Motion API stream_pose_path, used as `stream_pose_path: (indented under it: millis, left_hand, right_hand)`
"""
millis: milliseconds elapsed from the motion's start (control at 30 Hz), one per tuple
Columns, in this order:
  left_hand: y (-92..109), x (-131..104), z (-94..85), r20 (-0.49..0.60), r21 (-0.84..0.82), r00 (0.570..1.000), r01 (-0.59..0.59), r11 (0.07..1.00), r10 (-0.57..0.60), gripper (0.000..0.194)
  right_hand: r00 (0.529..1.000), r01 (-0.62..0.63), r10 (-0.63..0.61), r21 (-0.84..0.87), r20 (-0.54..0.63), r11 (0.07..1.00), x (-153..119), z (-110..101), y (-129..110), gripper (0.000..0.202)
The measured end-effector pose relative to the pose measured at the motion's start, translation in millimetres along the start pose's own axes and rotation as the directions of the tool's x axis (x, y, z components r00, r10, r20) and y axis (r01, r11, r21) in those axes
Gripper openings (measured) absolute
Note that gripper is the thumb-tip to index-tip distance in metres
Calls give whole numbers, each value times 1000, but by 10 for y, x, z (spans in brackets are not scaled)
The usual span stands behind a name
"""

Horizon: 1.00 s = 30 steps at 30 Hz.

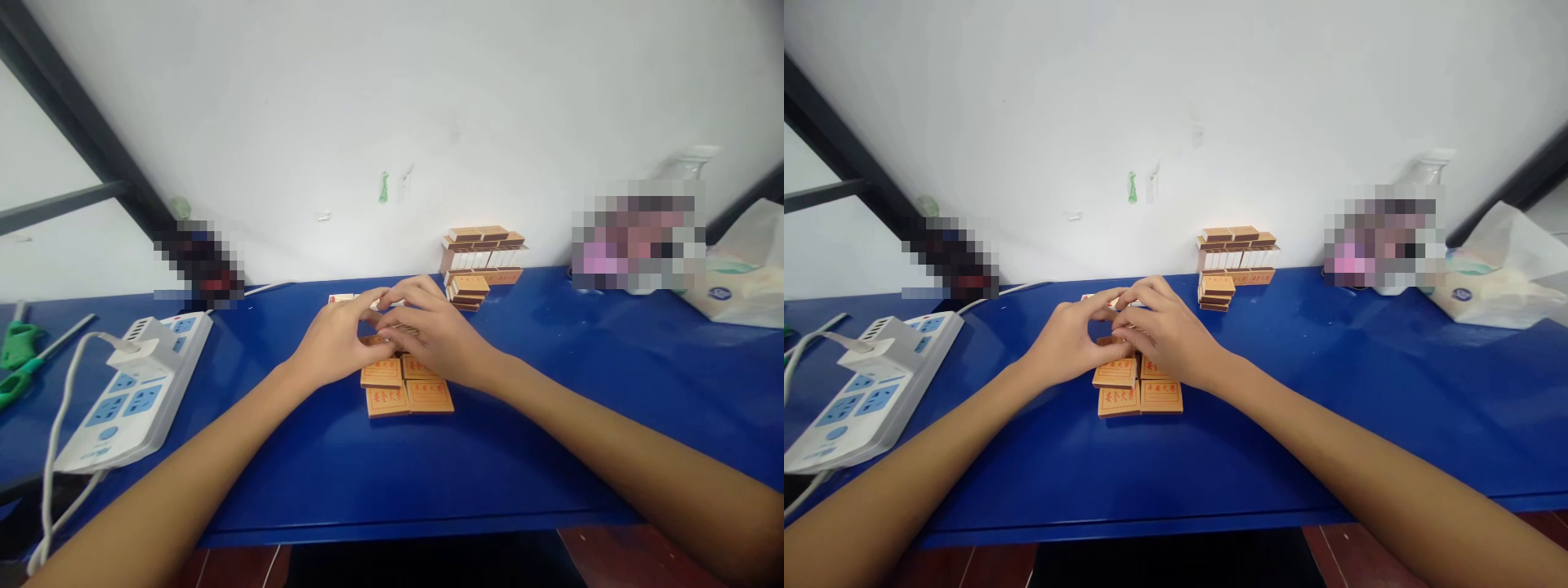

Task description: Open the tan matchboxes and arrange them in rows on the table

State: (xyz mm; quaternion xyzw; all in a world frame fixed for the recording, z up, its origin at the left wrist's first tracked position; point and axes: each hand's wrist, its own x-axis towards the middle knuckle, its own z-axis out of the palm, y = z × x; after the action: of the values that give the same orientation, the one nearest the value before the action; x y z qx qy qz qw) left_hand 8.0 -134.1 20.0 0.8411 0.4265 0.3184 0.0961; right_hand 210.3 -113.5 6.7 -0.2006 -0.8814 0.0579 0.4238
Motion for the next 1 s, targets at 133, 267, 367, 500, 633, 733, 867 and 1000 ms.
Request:
stream_pose_path:
  millis: [133,267,367,500,633,733,867,1000]
  left_hand:
    - [-1,0,-6,-36,-45,999,36,998,-37,62]
    - [-21,3,-11,-43,-109,998,43,993,-48,60]
    - [-54,5,-6,-46,-135,998,46,990,-52,55]
    - [-82,8,-6,-37,-172,999,31,985,-38,35]
    - [-93,15,-26,-16,-170,999,30,985,-33,35]
    - [-125,26,-43,33,-153,999,45,987,-40,55]
    - [-172,40,-58,107,-182,993,66,981,-47,70]
    - [-170,41,-56,128,-219,990,93,971,-66,74]
  right_hand:
    - [999,-38,39,14,-7,999,-7,-20,12,13]
    - [998,-59,59,-14,-32,998,-27,-41,41,12]
    - [997,-46,44,-40,-59,998,-53,-57,77,13]
    - [999,-22,18,-81,-45,996,-70,-103,105,15]
    - [996,-41,44,-42,78,998,-60,-186,115,28]
    - [970,-97,88,27,228,995,-66,-246,150,42]
    - [931,-190,160,62,328,980,-97,-292,213,40]
    - [917,-219,185,59,353,974,-115,-293,241,37]
